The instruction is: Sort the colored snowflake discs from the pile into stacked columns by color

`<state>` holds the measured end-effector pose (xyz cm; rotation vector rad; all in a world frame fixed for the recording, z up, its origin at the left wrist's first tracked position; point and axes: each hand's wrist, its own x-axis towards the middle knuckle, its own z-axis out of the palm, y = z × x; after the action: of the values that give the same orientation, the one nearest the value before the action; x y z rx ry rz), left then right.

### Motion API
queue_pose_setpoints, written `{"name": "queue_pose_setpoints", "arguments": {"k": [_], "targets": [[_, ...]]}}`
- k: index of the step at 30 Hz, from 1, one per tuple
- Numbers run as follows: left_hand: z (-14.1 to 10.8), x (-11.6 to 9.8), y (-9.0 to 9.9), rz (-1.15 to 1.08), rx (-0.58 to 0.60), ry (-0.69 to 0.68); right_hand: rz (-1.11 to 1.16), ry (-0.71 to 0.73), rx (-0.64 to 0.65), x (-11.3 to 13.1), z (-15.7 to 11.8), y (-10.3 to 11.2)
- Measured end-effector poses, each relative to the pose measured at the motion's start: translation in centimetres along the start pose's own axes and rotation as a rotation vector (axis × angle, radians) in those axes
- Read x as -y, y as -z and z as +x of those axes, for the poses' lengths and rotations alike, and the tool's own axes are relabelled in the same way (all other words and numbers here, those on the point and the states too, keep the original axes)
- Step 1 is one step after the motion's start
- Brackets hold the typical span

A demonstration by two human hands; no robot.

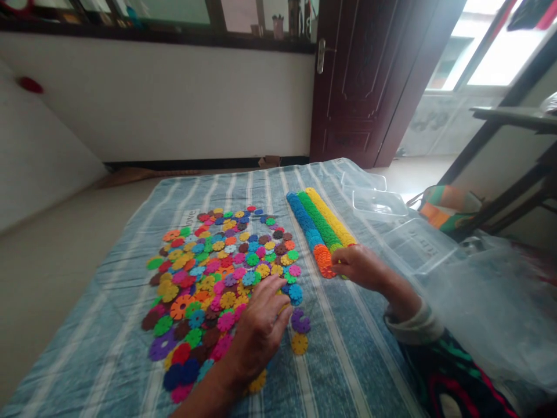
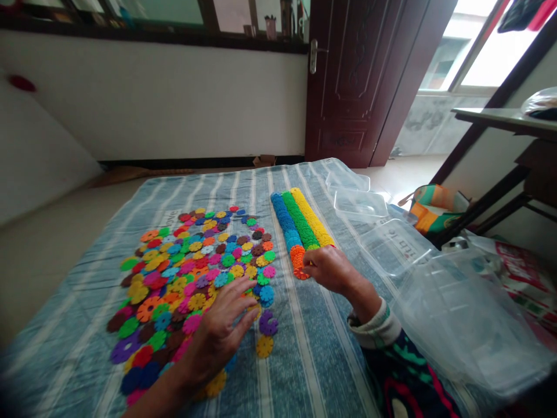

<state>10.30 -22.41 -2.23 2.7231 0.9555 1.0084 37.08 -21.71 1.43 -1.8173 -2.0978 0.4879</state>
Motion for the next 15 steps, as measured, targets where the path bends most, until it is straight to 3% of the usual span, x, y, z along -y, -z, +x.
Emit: {"name": "queue_pose_setpoints", "arguments": {"k": [5, 15], "targets": [[-0.28, -0.30, -0.53, -0.010, 0.053, -0.012, -0.052, -0.031, 0.077, -0.08, 0.19, -0.46], [-0.74, -0.83, -0.80, -0.006, 0.182, 0.043, -0.266, -0.127, 0.038, 0.41, 0.21, -0.67]]}}
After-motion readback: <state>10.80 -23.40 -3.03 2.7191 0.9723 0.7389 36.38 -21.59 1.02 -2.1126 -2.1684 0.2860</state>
